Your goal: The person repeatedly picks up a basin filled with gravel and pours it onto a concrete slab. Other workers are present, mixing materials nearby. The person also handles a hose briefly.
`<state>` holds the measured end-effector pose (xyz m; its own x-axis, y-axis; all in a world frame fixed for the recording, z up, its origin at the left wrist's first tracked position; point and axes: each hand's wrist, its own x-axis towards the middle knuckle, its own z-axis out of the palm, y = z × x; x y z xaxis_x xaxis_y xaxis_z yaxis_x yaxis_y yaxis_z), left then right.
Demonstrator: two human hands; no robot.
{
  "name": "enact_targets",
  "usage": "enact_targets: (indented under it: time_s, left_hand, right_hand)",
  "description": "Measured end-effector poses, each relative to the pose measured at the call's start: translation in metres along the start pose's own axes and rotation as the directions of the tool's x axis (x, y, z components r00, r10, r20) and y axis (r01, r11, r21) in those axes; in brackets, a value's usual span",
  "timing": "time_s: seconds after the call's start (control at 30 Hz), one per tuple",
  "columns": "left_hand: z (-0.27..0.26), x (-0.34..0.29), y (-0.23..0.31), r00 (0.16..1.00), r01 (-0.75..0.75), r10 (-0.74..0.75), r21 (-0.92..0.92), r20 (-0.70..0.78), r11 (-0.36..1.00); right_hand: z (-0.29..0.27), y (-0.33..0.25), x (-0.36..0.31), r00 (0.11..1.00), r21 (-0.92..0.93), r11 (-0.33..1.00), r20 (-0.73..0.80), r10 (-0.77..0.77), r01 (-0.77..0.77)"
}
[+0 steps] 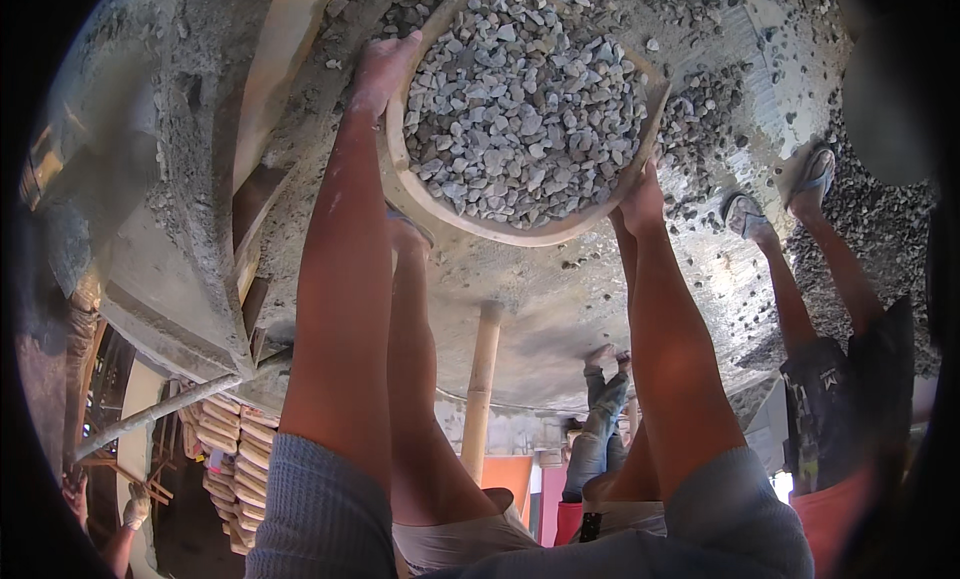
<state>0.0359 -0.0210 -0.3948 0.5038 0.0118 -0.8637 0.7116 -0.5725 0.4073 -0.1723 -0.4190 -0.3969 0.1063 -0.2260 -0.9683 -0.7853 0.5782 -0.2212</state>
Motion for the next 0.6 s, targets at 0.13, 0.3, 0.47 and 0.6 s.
enact_targets:
  time_s: [0.13,0.3,0.47,0.6]
  left_hand:
    - [0.013,0.014,-0.022,0.992,-0.063,0.03,-0.284,-0.119,0.957]
    - [0.023,-0.011,-0.003,0.977,0.213,-0.192,-0.382,0.093,0.899]
    - [0.059,-0.089,0.011,0.996,0.011,-0.026,-0.163,-0.086,0.987]
    - [0.059,-0.195,0.012,0.983,0.063,-0.114,-0.316,-0.146,0.947]
  right_hand:
    - [0.008,0.013,0.011,0.99,0.172,0.984,0.129,-0.062,0.039]
    - [0.021,0.018,0.007,0.975,0.172,0.973,0.131,-0.18,0.156]
    - [0.045,0.019,-0.04,0.936,0.017,0.937,0.04,-0.349,0.349]
    - [0.036,-0.011,-0.134,0.957,-0.261,0.935,-0.099,-0.273,0.239]
